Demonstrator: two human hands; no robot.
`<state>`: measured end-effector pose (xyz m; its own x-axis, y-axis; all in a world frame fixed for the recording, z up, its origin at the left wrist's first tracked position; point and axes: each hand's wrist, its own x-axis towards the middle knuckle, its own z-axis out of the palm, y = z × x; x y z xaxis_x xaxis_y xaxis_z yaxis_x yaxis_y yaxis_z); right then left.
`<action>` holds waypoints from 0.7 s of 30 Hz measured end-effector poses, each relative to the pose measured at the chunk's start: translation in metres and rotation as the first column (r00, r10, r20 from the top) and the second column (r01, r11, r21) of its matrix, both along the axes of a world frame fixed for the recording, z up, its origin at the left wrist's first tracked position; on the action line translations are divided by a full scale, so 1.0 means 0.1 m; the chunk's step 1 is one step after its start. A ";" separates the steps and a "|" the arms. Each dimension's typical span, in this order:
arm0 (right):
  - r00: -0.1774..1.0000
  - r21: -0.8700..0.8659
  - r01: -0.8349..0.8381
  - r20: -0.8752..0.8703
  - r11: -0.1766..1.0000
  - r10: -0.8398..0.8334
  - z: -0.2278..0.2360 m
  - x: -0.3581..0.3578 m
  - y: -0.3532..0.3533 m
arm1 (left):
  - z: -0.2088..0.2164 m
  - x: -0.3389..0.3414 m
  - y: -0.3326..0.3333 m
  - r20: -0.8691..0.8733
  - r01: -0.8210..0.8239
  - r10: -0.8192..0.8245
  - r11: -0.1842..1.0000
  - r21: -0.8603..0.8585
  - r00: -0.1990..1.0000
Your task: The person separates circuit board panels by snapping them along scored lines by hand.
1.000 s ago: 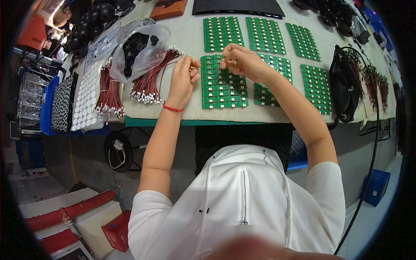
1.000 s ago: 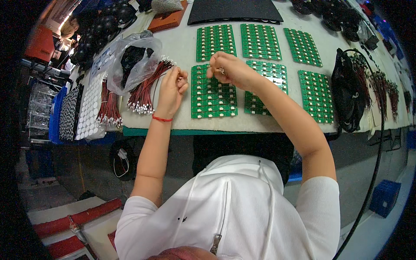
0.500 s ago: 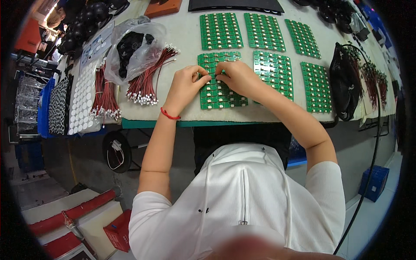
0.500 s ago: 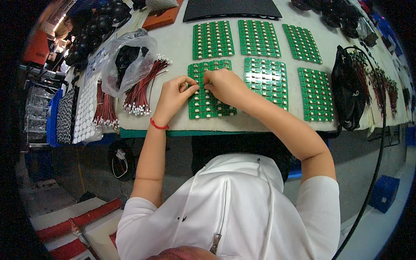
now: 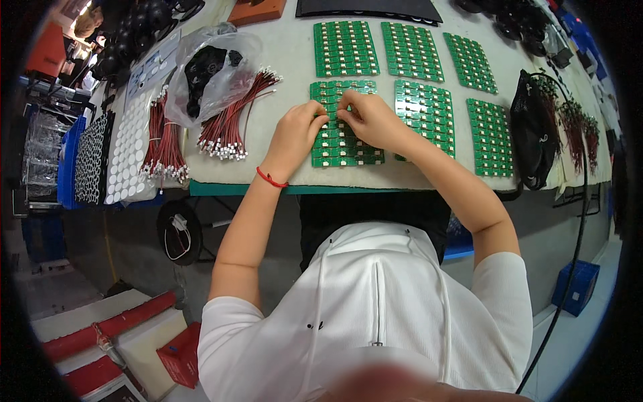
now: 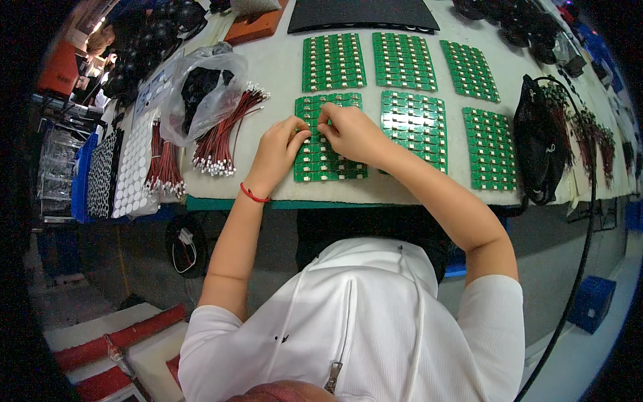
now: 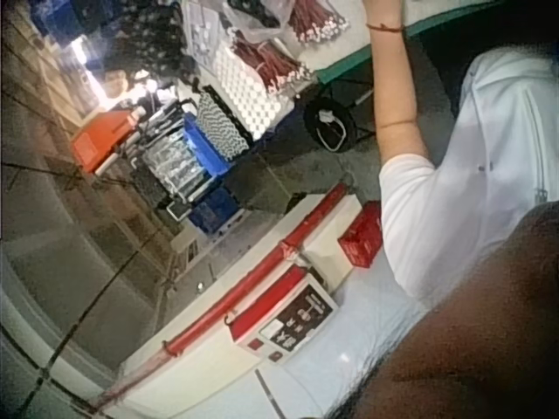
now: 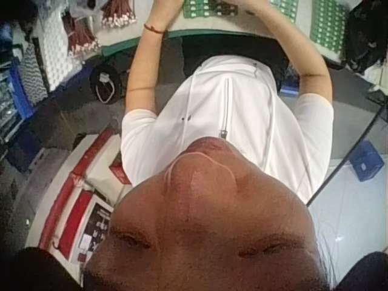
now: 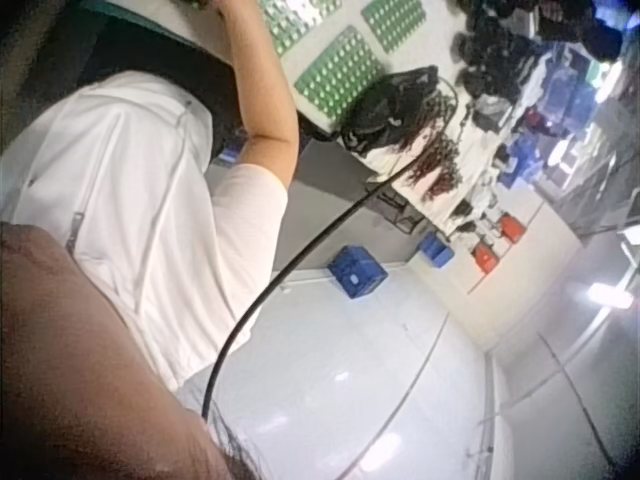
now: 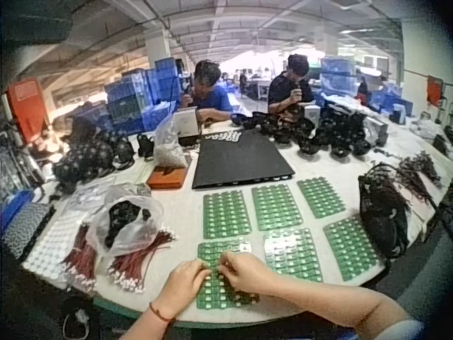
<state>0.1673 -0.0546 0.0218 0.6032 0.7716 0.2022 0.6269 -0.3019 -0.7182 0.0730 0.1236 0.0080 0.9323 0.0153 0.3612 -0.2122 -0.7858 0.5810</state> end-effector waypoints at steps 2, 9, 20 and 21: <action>0.998 0.023 0.016 -0.060 1.000 -0.015 0.01 0.02 0.00 | 0.00 0.00 0.00 -0.018 -0.004 0.003 0.999 -0.038 1.000; 0.976 -0.073 0.020 -0.214 0.997 -0.035 0.09 0.08 0.02 | -0.03 0.02 -0.01 0.030 -0.021 0.021 1.000 0.019 0.999; 0.401 0.344 0.098 -0.873 0.934 0.279 0.14 0.45 -0.23 | 0.06 -0.03 0.11 -0.022 0.015 -0.137 0.260 -0.966 0.990; 0.420 0.353 0.166 -0.870 0.921 0.258 0.34 0.35 -0.25 | 0.10 -0.04 0.14 -0.027 0.011 -0.140 0.259 -0.966 0.990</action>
